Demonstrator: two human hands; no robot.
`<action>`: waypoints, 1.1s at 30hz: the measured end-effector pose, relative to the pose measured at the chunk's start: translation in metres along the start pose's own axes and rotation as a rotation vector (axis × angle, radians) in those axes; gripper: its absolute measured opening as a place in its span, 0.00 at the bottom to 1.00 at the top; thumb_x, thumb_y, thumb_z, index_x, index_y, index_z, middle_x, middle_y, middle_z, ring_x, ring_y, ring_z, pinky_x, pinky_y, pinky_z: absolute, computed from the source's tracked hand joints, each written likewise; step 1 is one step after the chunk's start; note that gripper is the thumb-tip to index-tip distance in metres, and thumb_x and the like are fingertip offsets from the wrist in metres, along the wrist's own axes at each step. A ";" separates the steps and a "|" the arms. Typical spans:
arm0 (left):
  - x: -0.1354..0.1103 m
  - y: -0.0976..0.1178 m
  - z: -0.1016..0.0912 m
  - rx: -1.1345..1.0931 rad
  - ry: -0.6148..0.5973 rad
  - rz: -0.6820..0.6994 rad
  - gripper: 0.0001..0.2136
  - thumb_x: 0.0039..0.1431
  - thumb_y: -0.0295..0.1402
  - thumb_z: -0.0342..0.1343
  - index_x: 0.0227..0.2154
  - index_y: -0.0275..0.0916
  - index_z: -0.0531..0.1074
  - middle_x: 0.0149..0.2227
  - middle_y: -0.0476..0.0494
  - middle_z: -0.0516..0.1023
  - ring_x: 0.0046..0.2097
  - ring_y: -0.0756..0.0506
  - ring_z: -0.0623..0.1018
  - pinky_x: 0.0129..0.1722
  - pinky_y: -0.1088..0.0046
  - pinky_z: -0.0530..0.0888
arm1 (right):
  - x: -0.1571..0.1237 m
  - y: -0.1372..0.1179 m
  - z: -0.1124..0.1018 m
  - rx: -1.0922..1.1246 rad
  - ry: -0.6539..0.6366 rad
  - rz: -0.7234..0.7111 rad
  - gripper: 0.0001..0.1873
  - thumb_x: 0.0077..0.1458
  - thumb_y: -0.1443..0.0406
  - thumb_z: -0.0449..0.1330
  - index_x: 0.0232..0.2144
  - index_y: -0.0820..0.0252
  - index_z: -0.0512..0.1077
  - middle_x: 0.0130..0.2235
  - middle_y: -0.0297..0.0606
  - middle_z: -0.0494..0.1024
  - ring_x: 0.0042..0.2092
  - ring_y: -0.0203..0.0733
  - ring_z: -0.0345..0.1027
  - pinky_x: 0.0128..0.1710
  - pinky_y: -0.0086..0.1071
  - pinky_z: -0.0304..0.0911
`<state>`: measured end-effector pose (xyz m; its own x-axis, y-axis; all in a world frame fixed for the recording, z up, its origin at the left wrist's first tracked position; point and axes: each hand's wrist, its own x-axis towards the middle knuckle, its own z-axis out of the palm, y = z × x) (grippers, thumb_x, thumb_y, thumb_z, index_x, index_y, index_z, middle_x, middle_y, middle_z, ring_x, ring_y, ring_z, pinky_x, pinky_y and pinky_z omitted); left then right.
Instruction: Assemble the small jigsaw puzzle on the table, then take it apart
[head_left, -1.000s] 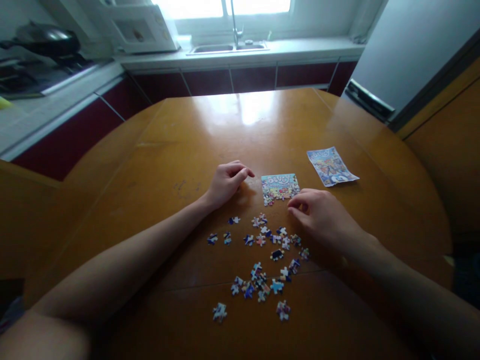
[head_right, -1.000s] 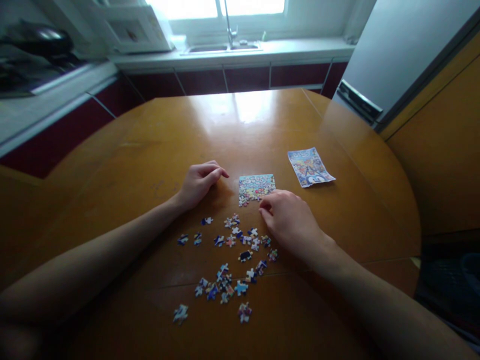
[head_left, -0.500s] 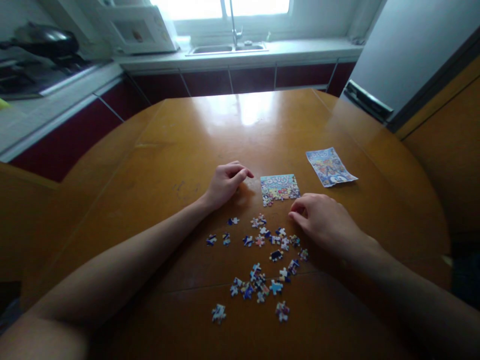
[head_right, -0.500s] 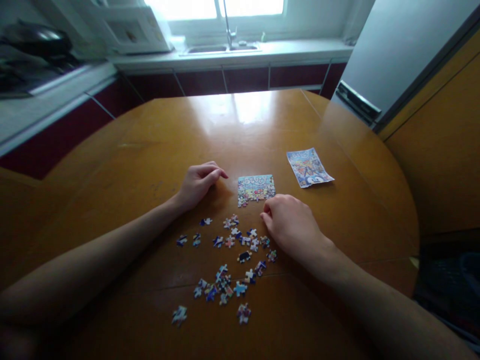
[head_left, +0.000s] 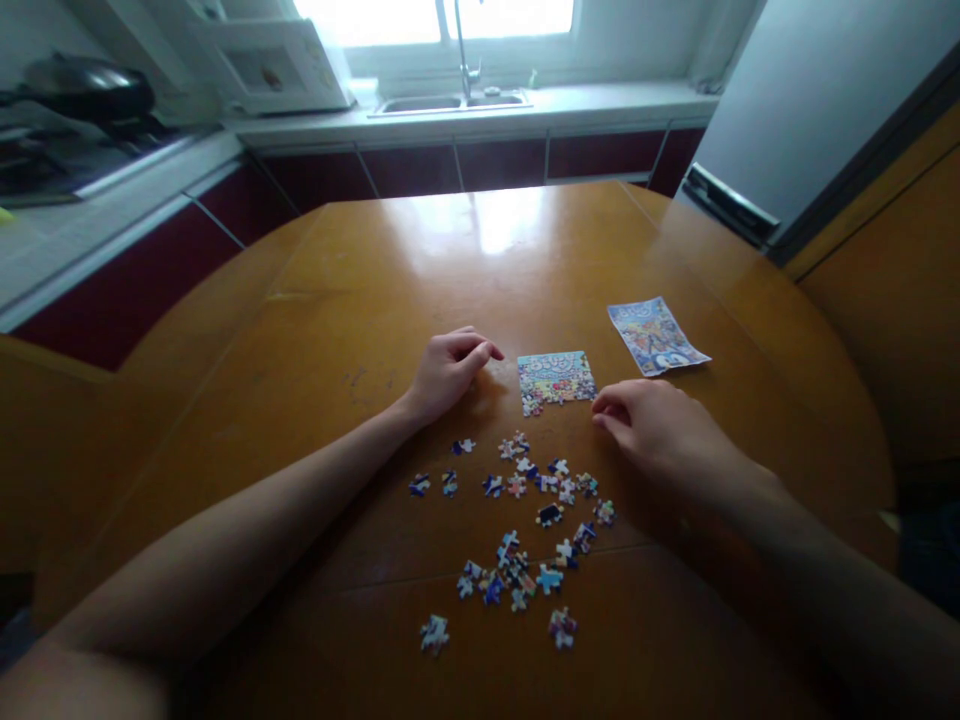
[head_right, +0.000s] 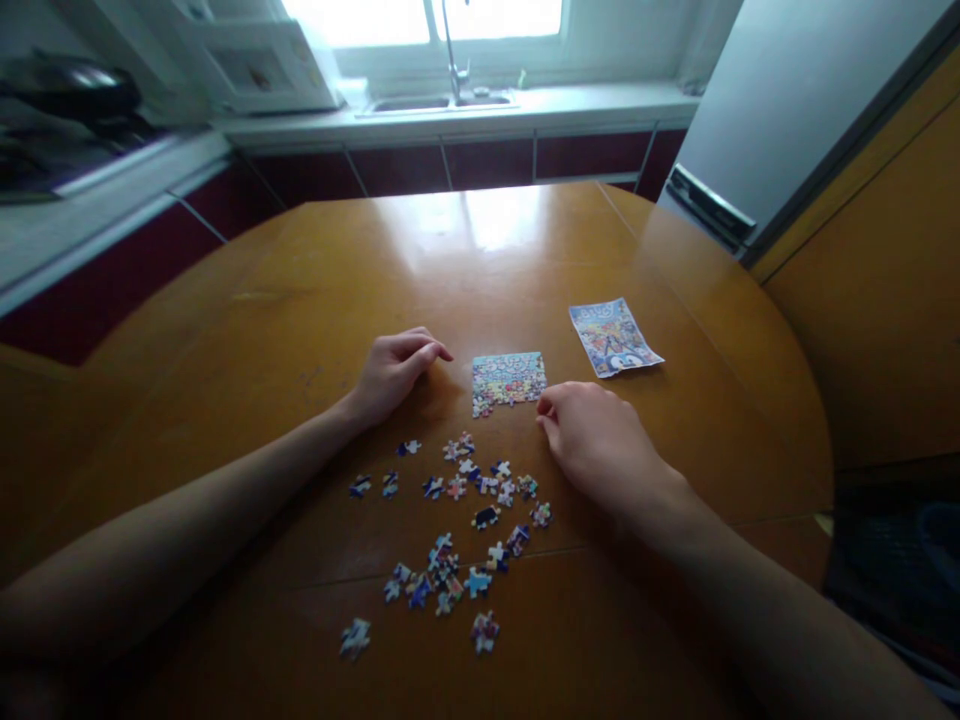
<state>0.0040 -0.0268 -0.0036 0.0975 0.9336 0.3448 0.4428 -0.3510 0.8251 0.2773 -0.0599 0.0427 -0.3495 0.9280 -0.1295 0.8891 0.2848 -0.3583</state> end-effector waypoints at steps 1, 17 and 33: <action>0.000 0.000 0.000 -0.001 0.000 0.000 0.12 0.60 0.34 0.54 0.28 0.35 0.80 0.25 0.49 0.68 0.27 0.51 0.66 0.28 0.73 0.62 | 0.001 0.002 -0.002 0.012 0.013 0.005 0.07 0.57 0.66 0.61 0.32 0.53 0.80 0.35 0.37 0.83 0.36 0.44 0.75 0.32 0.35 0.60; 0.000 0.001 0.000 0.006 -0.007 0.006 0.12 0.61 0.33 0.54 0.27 0.35 0.79 0.24 0.49 0.68 0.27 0.51 0.66 0.28 0.73 0.62 | 0.003 0.008 -0.009 0.041 0.055 -0.001 0.06 0.56 0.66 0.62 0.32 0.55 0.80 0.33 0.38 0.83 0.35 0.43 0.74 0.32 0.35 0.61; 0.000 -0.001 0.000 0.022 -0.012 0.006 0.13 0.61 0.34 0.54 0.27 0.36 0.80 0.25 0.49 0.69 0.27 0.50 0.66 0.29 0.73 0.63 | 0.003 0.006 -0.007 0.037 0.029 0.013 0.06 0.56 0.66 0.63 0.33 0.55 0.81 0.33 0.37 0.83 0.34 0.42 0.74 0.30 0.34 0.60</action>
<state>0.0034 -0.0270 -0.0043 0.1111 0.9322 0.3446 0.4613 -0.3555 0.8129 0.2842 -0.0537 0.0470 -0.3291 0.9381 -0.1079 0.8818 0.2644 -0.3905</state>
